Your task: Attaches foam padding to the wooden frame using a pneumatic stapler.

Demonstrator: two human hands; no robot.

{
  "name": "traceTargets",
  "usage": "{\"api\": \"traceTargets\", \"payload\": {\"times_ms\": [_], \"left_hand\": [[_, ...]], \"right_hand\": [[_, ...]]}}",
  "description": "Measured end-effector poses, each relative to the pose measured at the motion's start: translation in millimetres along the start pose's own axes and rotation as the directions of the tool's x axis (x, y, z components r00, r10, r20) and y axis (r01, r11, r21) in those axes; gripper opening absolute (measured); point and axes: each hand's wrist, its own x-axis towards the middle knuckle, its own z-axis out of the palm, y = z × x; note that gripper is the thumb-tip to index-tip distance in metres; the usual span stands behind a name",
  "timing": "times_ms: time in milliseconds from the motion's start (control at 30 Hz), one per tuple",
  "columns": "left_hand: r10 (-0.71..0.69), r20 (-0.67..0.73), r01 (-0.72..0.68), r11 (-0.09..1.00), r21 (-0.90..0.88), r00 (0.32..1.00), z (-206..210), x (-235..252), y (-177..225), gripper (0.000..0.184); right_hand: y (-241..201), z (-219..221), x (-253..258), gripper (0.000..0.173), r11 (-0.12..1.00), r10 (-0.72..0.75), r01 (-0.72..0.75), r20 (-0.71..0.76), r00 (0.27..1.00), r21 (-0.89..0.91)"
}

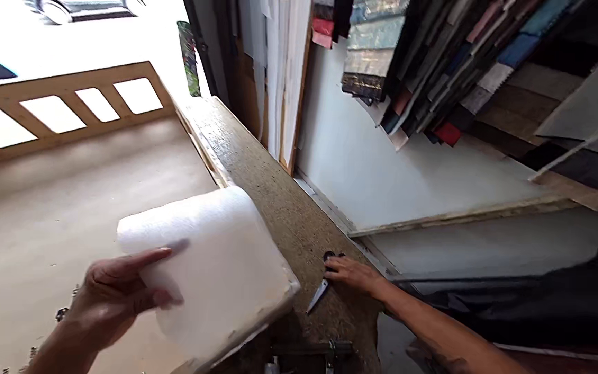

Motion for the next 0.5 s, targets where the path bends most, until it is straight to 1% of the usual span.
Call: {"api": "traceTargets", "payload": {"times_ms": [67, 133, 167, 200, 267, 333, 400, 433, 467, 500], "left_hand": [[0.032, 0.132, -0.027, 0.999, -0.038, 0.991, -3, -5, 12, 0.056], [0.066, 0.266, -0.044, 0.995, -0.09, 0.962, -7, -9, 20, 0.053], [0.083, 0.316, -0.046, 0.991, -0.123, 0.945, -9, -9, 21, 0.052], [0.096, 0.358, -0.044, 0.988, -0.15, 0.929, -10, -8, 22, 0.051], [0.103, 0.459, -0.016, 0.982, -0.189, 0.883, -17, -8, 18, 0.046], [0.078, 0.557, 0.052, 0.975, -0.215, 0.827, -23, -14, 13, 0.039], [0.062, 0.629, 0.103, 0.969, -0.223, 0.775, -27, -17, 7, 0.042], [0.062, 0.629, 0.111, 0.967, -0.231, 0.775, -27, -17, 5, 0.043], [0.062, 0.599, 0.1, 0.967, -0.233, 0.799, -28, -16, 4, 0.042], [0.056, 0.552, 0.079, 0.973, -0.218, 0.832, -29, -16, 5, 0.042]], "right_hand": [[8, -2, 8, 0.037, 0.999, -0.038, 0.04, 0.065, 0.997, -0.031], [13, -3, 8, 0.034, 0.998, -0.05, 0.053, 0.069, 0.996, -0.043], [15, -5, 7, 0.036, 0.999, -0.023, 0.026, 0.083, 0.996, -0.036], [18, -7, 6, 0.041, 0.999, 0.025, -0.021, 0.126, 0.992, -0.029], [21, -6, 2, 0.048, 0.993, 0.109, -0.098, 0.2, 0.974, -0.064], [18, -1, -3, 0.046, 0.976, 0.2, -0.18, 0.185, 0.962, -0.119], [10, -3, -9, 0.043, 0.951, 0.307, -0.287, 0.226, 0.924, -0.117], [10, -9, -16, 0.042, 0.938, 0.345, -0.343, 0.255, 0.903, -0.053], [13, -20, -25, 0.043, 0.914, 0.363, -0.396, 0.258, 0.895, 0.088], [19, -33, -37, 0.043, 0.867, 0.359, -0.411, 0.218, 0.908, 0.283]]}}
